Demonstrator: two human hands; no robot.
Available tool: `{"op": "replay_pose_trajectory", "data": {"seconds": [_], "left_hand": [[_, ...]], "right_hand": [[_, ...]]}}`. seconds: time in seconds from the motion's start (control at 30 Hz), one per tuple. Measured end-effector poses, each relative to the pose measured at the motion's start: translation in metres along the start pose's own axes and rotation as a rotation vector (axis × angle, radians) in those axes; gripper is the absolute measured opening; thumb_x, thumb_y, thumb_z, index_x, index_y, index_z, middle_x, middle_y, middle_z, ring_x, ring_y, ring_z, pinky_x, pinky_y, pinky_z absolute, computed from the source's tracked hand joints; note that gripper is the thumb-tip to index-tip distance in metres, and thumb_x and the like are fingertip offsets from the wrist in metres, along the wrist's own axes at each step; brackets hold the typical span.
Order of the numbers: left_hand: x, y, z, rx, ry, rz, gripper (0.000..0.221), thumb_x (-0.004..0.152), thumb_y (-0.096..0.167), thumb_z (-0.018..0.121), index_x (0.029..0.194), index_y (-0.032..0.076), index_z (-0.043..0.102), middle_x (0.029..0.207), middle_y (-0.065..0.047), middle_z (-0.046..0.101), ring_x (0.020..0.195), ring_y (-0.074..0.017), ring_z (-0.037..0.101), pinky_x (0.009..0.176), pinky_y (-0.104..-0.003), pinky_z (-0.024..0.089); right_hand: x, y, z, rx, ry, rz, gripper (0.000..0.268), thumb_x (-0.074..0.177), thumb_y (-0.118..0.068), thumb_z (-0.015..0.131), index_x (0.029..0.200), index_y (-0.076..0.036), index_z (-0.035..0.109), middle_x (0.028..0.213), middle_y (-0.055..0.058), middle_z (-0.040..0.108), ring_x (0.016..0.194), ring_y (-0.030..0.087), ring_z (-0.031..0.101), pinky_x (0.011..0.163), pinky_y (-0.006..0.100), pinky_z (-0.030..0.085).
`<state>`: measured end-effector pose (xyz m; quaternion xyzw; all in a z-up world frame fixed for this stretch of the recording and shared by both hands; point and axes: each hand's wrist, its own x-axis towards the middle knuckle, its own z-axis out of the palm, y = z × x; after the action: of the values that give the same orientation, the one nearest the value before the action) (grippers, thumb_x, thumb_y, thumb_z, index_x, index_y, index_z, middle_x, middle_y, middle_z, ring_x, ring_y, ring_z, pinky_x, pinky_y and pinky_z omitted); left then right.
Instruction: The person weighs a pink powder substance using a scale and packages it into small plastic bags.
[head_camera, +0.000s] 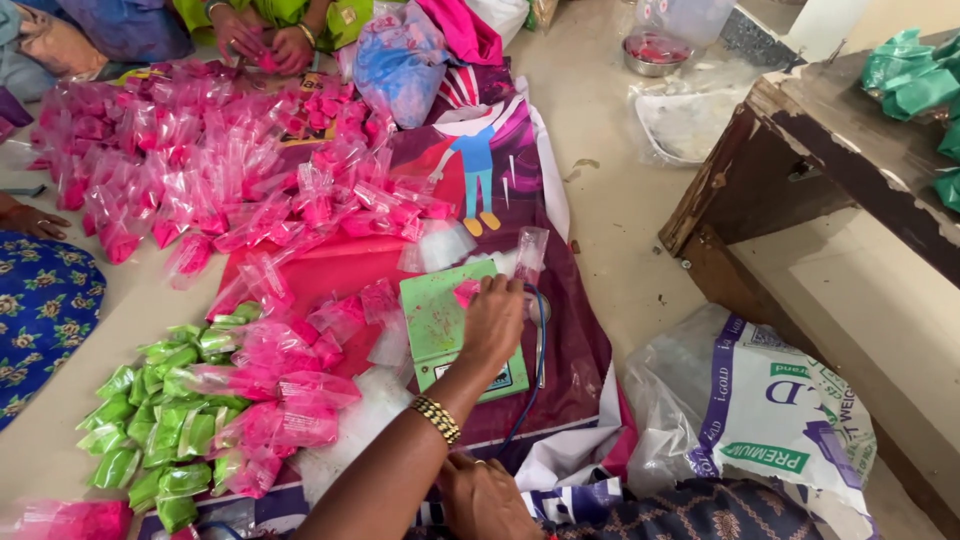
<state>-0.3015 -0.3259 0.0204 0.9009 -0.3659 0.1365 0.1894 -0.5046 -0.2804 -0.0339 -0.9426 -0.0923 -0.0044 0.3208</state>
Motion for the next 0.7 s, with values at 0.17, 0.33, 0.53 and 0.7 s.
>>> {"op": "replay_pose_trajectory", "data": {"seconds": [0.17, 0.33, 0.53, 0.7], "left_hand": [[0.000, -0.054, -0.010, -0.163, 0.090, -0.090, 0.013, 0.089, 0.002, 0.063, 0.101, 0.002, 0.067, 0.097, -0.023, 0.070, 0.096, -0.0414, 0.068, 0.081, -0.050, 0.057], [-0.006, -0.081, -0.050, -0.331, 0.039, -0.199, 0.019, 0.090, 0.010, 0.066, 0.108, 0.006, 0.064, 0.088, -0.026, 0.068, 0.087, -0.0457, 0.068, 0.076, -0.055, 0.054], [-0.013, -0.101, -0.042, -0.431, 0.014, -0.125, 0.021, 0.088, 0.011, 0.069, 0.106, 0.004, 0.061, 0.088, -0.024, 0.070, 0.087, -0.0444, 0.068, 0.077, -0.054, 0.054], [-0.010, -0.108, -0.022, -0.405, 0.088, -0.025, 0.017, 0.088, 0.009, 0.067, 0.103, 0.005, 0.061, 0.089, -0.024, 0.069, 0.091, -0.0440, 0.067, 0.079, -0.055, 0.052]], "right_hand": [[-0.010, 0.020, 0.011, -0.017, 0.055, 0.009, 0.038, 0.082, -0.011, 0.066, 0.119, -0.002, 0.064, 0.110, 0.021, 0.071, 0.094, 0.041, 0.070, 0.075, 0.055, 0.053], [-0.007, 0.042, 0.012, 0.012, -0.069, 0.214, 0.033, 0.091, -0.020, 0.064, 0.123, -0.010, 0.066, 0.110, 0.017, 0.073, 0.093, 0.041, 0.070, 0.079, 0.054, 0.055], [0.050, 0.003, -0.100, 0.090, 0.445, 0.074, 0.016, 0.091, -0.005, 0.059, 0.105, -0.005, 0.067, 0.096, 0.021, 0.071, 0.090, 0.041, 0.072, 0.074, 0.048, 0.058], [0.117, -0.008, -0.162, -0.098, 0.373, -0.004, 0.033, 0.088, -0.008, 0.065, 0.120, -0.004, 0.063, 0.115, 0.018, 0.070, 0.095, 0.044, 0.068, 0.074, 0.052, 0.055]]}}
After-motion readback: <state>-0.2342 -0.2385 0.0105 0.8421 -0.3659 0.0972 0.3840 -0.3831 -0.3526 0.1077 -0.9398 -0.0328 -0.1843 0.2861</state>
